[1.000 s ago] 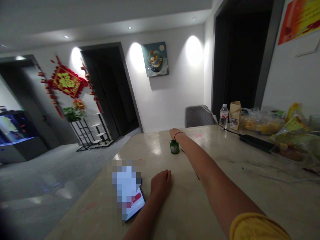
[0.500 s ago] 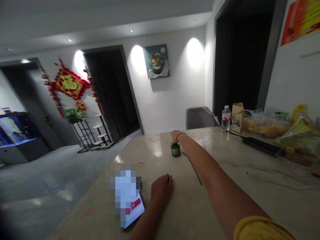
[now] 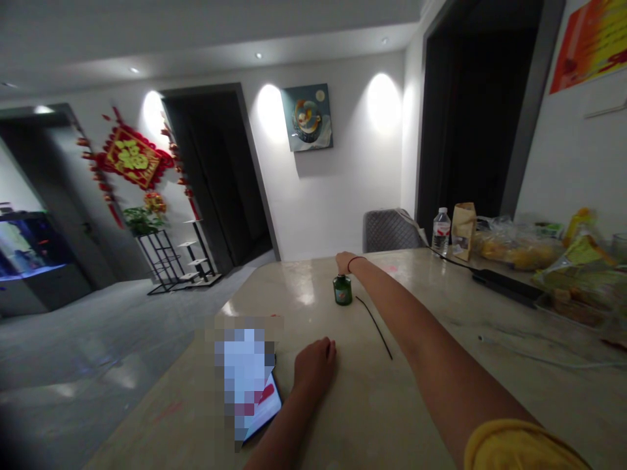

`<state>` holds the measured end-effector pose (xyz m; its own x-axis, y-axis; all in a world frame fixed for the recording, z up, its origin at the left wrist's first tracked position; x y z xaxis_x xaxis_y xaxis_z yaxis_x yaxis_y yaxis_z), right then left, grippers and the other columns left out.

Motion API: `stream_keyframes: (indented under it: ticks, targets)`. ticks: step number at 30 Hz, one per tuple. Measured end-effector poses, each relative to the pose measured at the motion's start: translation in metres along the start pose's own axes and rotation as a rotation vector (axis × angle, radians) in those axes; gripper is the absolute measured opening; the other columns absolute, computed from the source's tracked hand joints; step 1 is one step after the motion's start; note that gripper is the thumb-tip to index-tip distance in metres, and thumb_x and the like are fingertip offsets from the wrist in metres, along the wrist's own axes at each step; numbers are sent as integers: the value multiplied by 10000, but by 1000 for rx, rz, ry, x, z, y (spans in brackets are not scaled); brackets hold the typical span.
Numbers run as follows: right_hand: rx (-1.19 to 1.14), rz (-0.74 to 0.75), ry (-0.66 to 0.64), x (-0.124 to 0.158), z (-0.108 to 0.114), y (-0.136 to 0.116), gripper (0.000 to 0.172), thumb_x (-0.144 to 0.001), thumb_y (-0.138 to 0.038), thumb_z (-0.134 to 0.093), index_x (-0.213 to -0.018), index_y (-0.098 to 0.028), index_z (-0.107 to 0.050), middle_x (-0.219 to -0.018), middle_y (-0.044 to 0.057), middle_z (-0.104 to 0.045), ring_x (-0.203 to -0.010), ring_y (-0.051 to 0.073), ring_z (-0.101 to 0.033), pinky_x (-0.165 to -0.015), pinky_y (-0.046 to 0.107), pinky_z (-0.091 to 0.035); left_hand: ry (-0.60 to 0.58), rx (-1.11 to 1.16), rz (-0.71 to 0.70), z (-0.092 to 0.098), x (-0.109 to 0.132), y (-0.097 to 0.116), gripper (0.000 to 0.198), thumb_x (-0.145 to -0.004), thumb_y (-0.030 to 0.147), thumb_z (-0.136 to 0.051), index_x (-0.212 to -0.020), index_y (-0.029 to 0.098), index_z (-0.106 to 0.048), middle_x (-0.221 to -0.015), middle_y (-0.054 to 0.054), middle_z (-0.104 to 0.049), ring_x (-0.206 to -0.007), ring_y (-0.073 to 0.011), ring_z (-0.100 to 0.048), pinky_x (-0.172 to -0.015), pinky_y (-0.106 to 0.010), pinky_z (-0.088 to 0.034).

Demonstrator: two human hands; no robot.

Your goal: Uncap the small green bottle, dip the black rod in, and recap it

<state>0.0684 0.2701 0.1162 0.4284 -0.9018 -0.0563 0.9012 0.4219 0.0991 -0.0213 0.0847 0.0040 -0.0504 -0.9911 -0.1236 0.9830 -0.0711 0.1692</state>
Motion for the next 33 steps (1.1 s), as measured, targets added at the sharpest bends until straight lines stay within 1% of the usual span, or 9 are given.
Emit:
stream_keyframes:
  ticks: [7,11,14,18,22,24,26,29,33]
  targets:
    - [6,22,-55,-6,-6,-5,284,-629,-166,-616,-888,-65,-674,-945,164,-655,-887,224,-607,-727,243,-463,18,0,-1,0,0,0,383,-861,351,-215,-837,195,-564,-840,-38,-628,-783,-164,-578,-627,-263,-356]
    - [-12,-21,-98,-13,-9,-4,363,-562,-169,-664,-896,-28,-664,-957,200,-641,-862,249,-608,-688,267,-477,19,6,-1,1,1,-1,408,-865,362,-197,-834,195,-569,-832,-42,-629,-772,-162,-577,-626,-262,-358]
    - [-49,-62,-119,-18,-13,-2,376,-528,-209,-689,-856,-27,-672,-916,198,-653,-803,246,-619,-650,275,-485,24,13,-4,1,1,0,419,-866,370,-192,-841,196,-573,-828,-47,-628,-771,-161,-573,-630,-260,-359]
    - [-101,-113,-91,-19,-19,5,419,-528,-299,-696,-859,-43,-672,-875,175,-664,-795,240,-618,-641,273,-486,14,24,0,0,0,-1,433,-865,379,-188,-849,195,-580,-827,-53,-626,-772,-162,-569,-639,-262,-360]
    - [-137,-133,-27,-14,-18,13,467,-556,-342,-680,-906,-35,-659,-924,187,-650,-820,238,-613,-640,256,-479,13,26,0,0,0,-1,441,-864,383,-186,-847,191,-583,-824,-58,-625,-770,-165,-568,-638,-267,-358]
    - [-146,-141,15,-10,-11,17,465,-582,-346,-661,-920,-27,-653,-944,200,-641,-839,241,-610,-648,252,-473,14,25,2,1,1,0,436,-863,380,-190,-842,191,-583,-823,-57,-626,-768,-165,-569,-636,-268,-357]
    - [-152,-145,65,-5,0,21,449,-610,-348,-637,-919,-23,-652,-951,210,-636,-865,244,-604,-668,252,-466,15,24,2,2,1,0,429,-864,376,-196,-836,191,-582,-822,-55,-626,-768,-164,-571,-634,-266,-356]
    - [-166,-140,141,7,25,28,394,-643,-346,-600,-886,-42,-662,-928,199,-644,-870,232,-601,-688,245,-453,19,20,4,3,1,0,423,-864,373,-200,-831,193,-582,-813,-50,-628,-764,-164,-574,-627,-264,-354]
    - [-202,-115,239,31,65,43,283,-682,-307,-540,-802,-92,-679,-828,131,-671,-791,181,-607,-679,226,-435,18,15,4,3,0,0,420,-864,371,-204,-838,190,-582,-819,-53,-629,-764,-158,-576,-631,-260,-354]
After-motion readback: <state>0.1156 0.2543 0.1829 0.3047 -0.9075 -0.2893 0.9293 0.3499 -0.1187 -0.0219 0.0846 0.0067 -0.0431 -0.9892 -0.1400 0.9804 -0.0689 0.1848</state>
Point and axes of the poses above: each hand's wrist, its own x-axis away from the middle knuckle, its own z-axis out of the back of the hand, y = z × x, the point moved 7 cm from there along -x, towards the middle knuckle
